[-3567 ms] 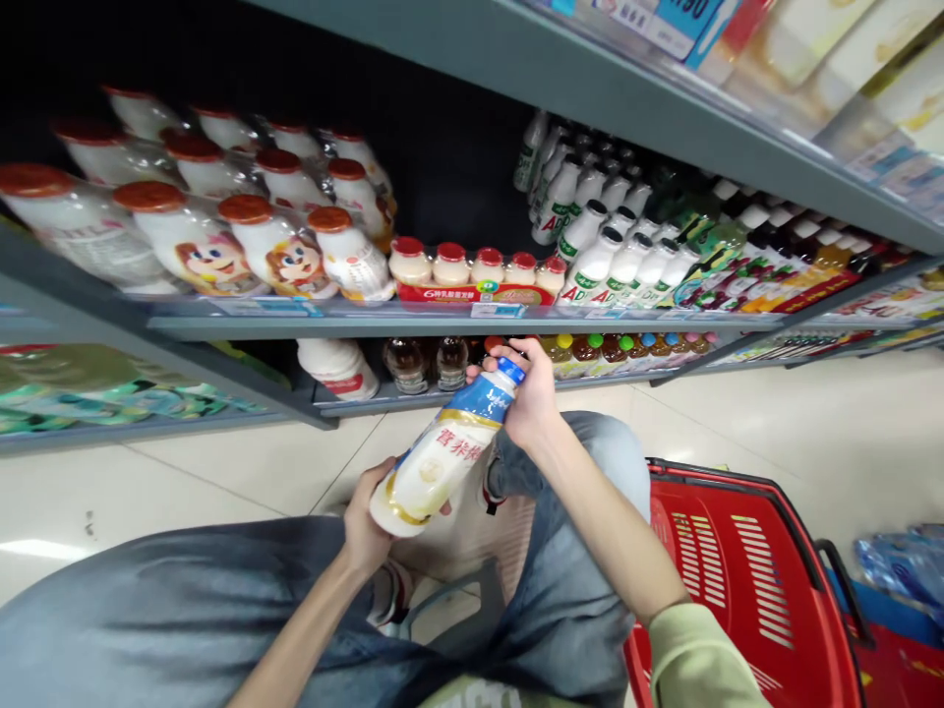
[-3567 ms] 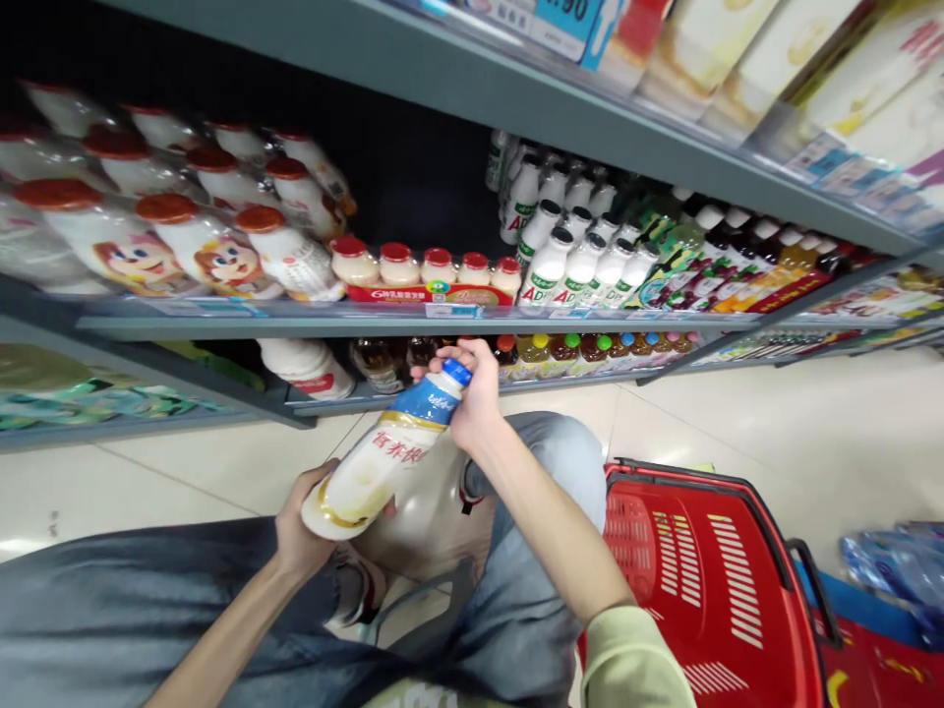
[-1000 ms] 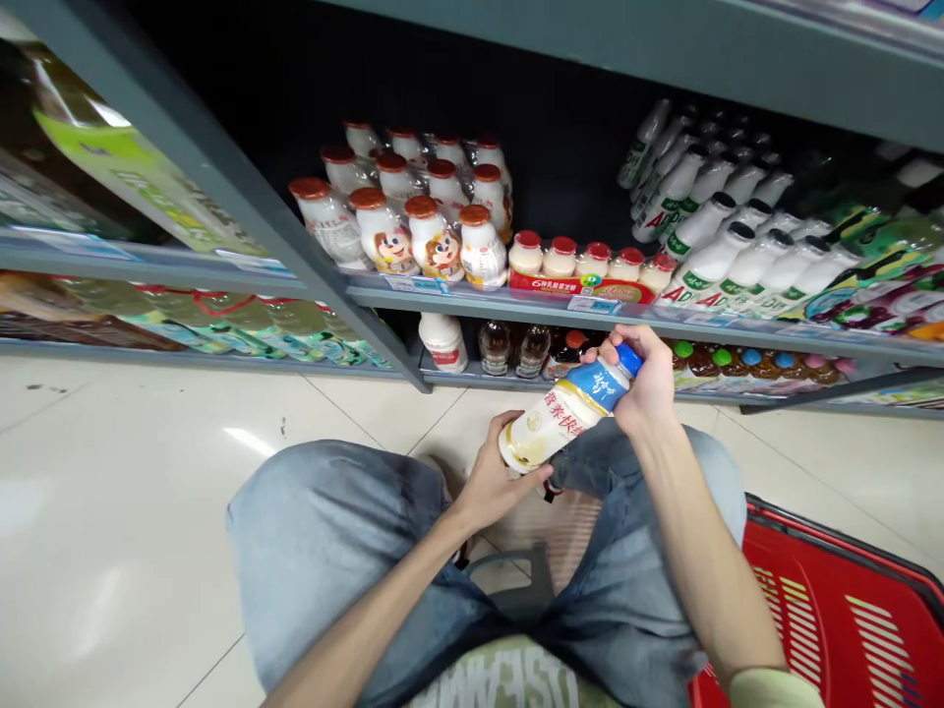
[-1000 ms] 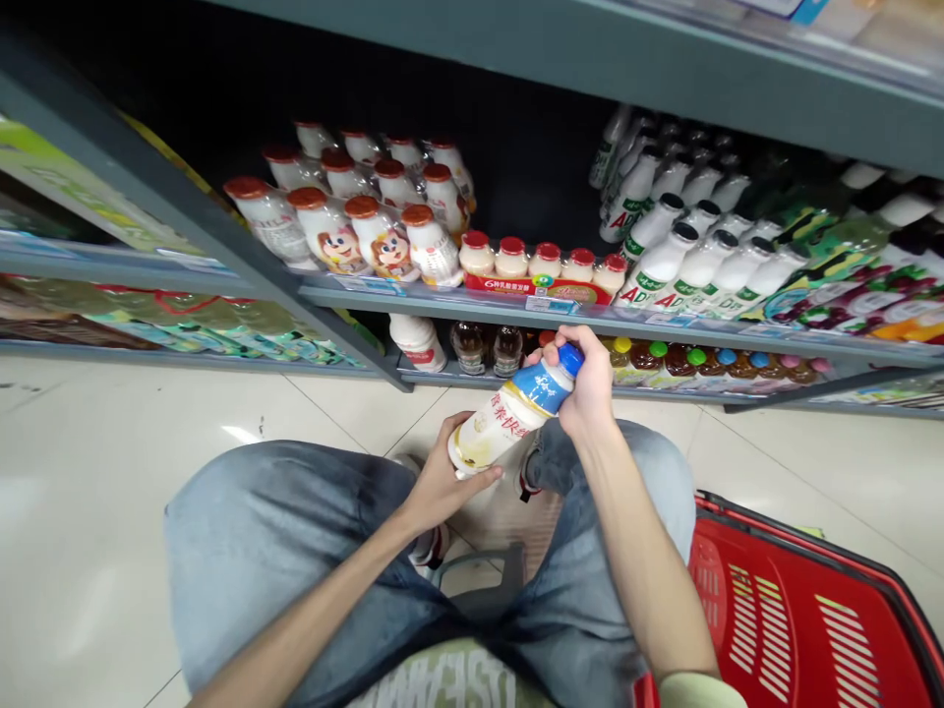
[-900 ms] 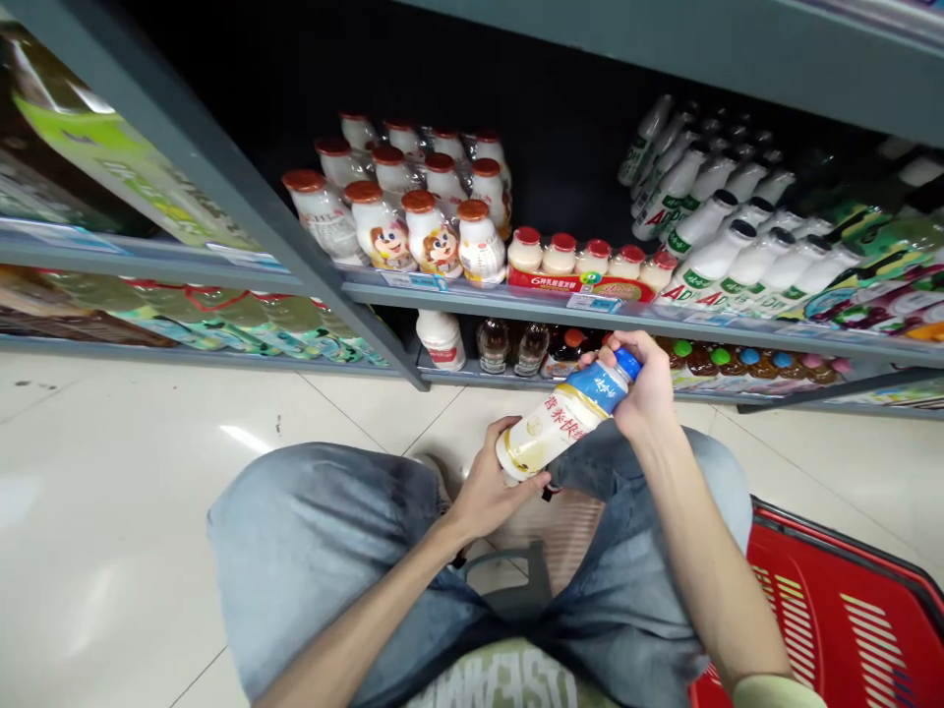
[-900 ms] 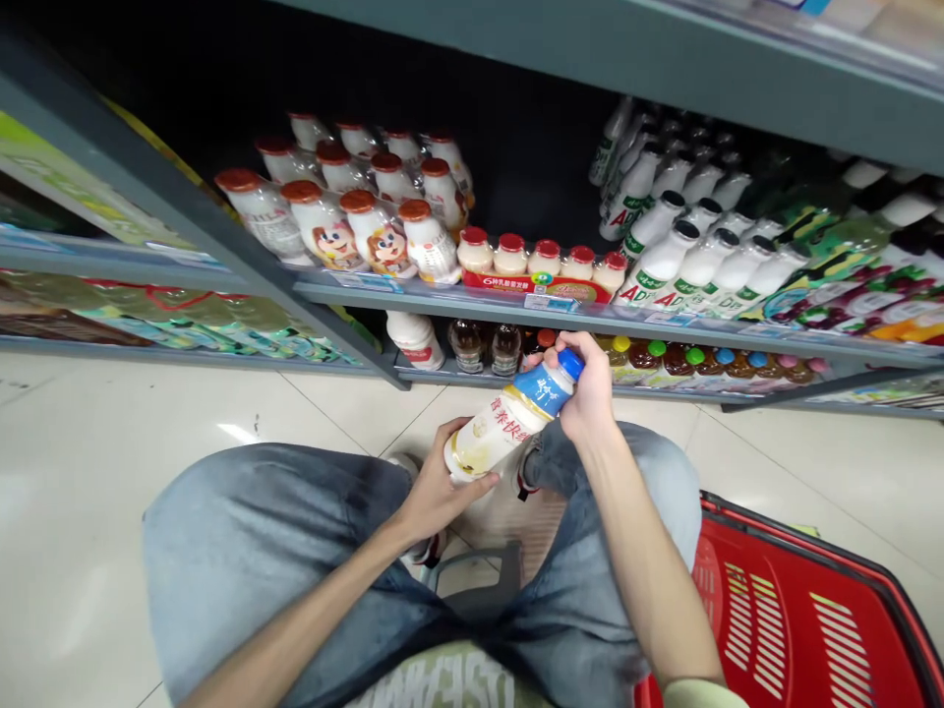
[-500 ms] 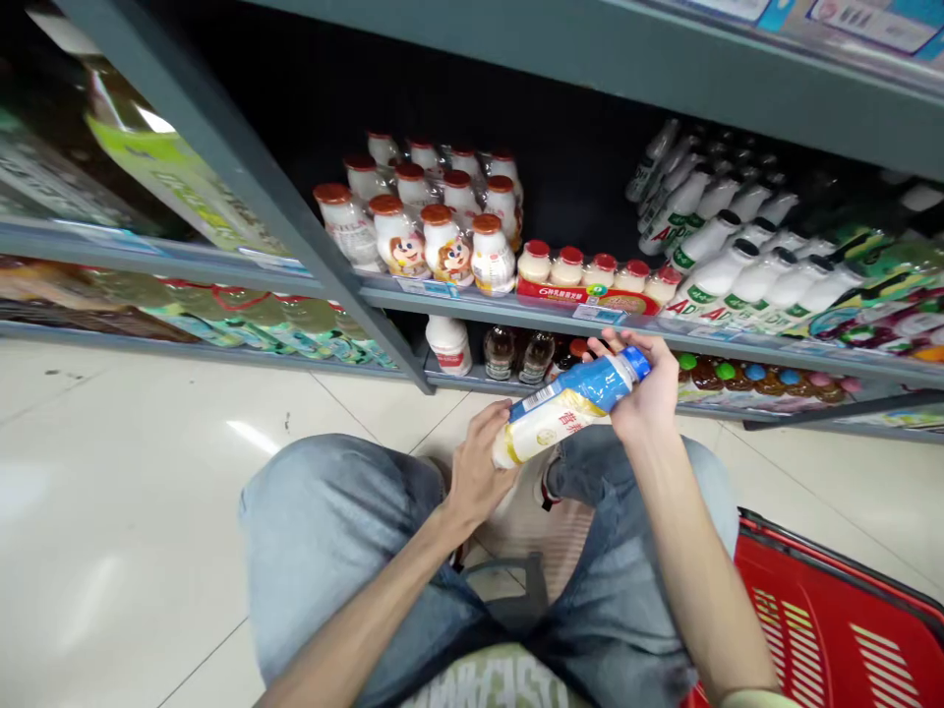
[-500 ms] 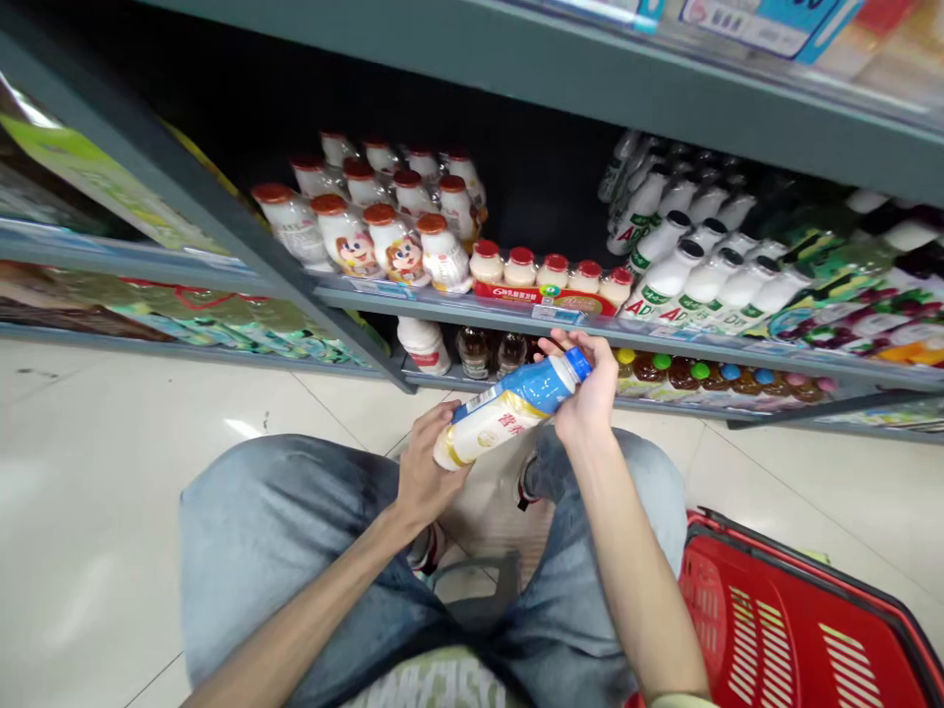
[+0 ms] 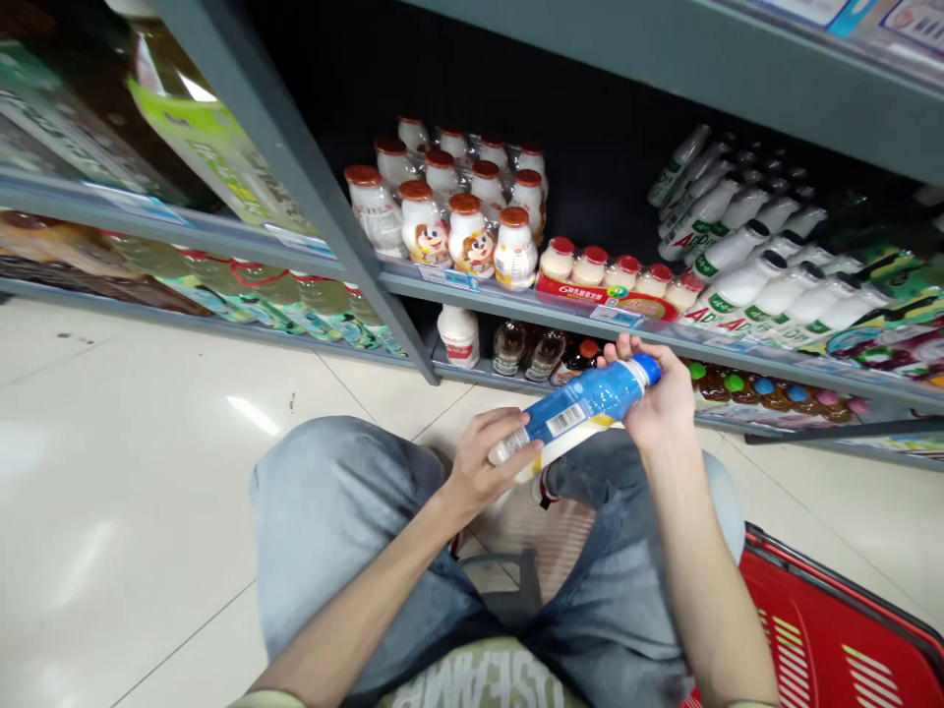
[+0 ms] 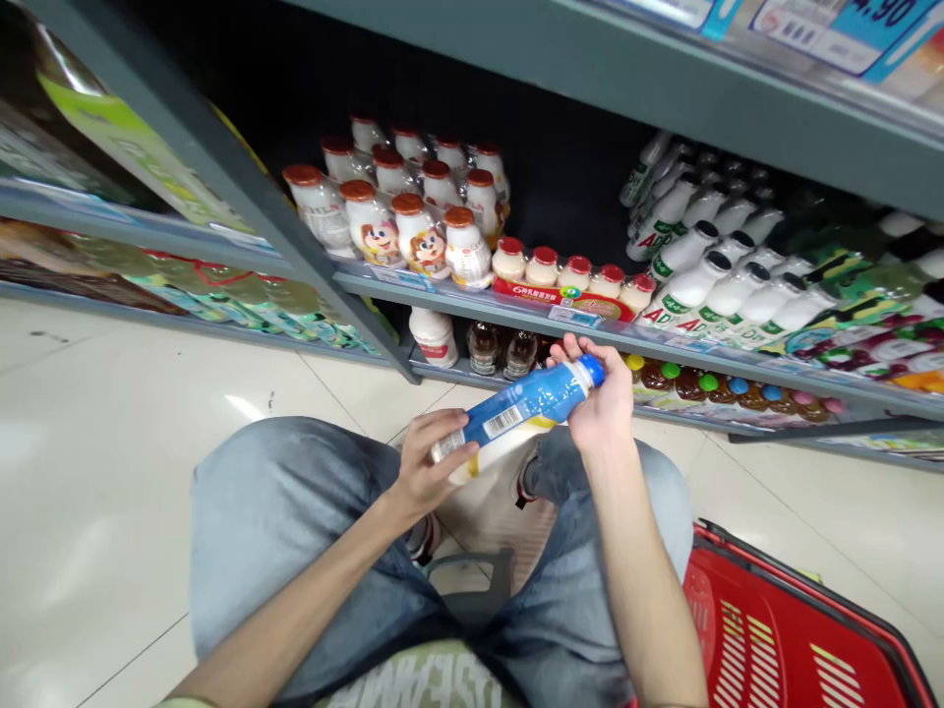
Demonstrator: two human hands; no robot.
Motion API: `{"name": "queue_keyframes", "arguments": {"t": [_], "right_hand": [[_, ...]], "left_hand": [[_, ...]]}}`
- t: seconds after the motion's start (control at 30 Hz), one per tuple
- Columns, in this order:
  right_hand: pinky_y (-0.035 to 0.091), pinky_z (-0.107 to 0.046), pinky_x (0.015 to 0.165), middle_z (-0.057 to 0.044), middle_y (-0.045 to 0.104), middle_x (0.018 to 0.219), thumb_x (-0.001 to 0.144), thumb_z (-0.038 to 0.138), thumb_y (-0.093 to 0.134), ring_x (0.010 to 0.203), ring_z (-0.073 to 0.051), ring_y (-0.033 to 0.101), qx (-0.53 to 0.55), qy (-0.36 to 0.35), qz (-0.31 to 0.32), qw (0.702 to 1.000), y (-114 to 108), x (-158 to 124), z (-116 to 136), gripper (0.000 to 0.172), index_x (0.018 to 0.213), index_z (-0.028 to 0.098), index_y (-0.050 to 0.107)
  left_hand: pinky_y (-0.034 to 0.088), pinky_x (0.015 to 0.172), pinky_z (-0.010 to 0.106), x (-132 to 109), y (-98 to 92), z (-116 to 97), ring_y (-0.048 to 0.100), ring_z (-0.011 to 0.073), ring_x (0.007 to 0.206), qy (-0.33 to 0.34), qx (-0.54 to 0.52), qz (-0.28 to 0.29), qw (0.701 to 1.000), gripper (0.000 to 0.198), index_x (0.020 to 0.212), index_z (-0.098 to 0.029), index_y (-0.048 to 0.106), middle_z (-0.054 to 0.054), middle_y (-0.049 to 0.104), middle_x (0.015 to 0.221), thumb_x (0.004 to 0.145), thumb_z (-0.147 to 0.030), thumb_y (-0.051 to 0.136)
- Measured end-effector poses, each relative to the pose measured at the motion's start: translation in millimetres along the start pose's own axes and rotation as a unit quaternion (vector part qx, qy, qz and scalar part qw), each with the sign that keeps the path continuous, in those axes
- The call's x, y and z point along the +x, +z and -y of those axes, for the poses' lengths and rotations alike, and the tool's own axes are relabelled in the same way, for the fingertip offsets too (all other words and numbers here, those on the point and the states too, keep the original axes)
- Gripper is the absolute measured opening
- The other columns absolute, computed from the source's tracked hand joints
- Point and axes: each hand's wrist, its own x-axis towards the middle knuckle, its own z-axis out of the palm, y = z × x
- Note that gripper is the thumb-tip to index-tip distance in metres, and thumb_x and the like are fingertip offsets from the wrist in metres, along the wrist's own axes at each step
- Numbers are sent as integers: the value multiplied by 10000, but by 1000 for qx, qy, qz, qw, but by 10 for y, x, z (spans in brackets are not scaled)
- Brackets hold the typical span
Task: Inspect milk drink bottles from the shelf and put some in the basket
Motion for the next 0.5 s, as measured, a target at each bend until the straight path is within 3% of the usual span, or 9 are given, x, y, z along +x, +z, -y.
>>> {"name": "queue_keyframes", "arguments": {"t": [0.1, 0.2, 0.3, 0.4, 0.5], "right_hand": [[617, -357, 837, -29, 733, 758, 816, 183, 555, 724, -181, 727, -39, -37, 35, 998, 49, -27, 20, 87, 810, 165, 640], [613, -391, 856, -63, 742, 764, 824, 253, 569, 749, -206, 734, -72, -32, 62, 995, 23, -44, -9, 147, 809, 153, 677], [610, -440, 847, -120, 764, 812, 851, 316, 542, 777, -247, 745, -101, 2, 67, 993, -45, -51, -48, 255, 868, 128, 713], [606, -446, 835, -171, 779, 903, 881, 367, 502, 831, -273, 757, -116, 22, 77, 990, -68, -52, -72, 354, 949, 100, 724], [605, -407, 833, -191, 781, 1012, 894, 404, 490, 886, -273, 766, -116, 12, 110, 987, 5, -59, -85, 413, 1018, 84, 721]], "left_hand": [[614, 839, 396, -36, 68, -25, 668, 267, 1090, -108, -46, 10, 993, 526, 1326, -209, 547, 149, 634, 1212, 848, -167, 764], [595, 773, 348, -78, 55, -88, 679, 256, 979, -202, -97, 32, 974, 670, 1305, -192, 514, 117, 658, 1108, 740, -307, 855], [563, 715, 309, -106, -34, -172, 676, 214, 836, -304, -166, 93, 934, 626, 1210, -194, 535, 65, 676, 1010, 707, -374, 861], [506, 612, 258, -123, -83, -270, 626, 168, 699, -427, -302, 163, 837, 490, 1075, -175, 568, 22, 664, 854, 745, -424, 832], [499, 521, 258, -112, -29, -380, 623, 178, 619, -525, -498, 158, 672, 566, 1077, -153, 572, 39, 669, 805, 774, -578, 789]]}}
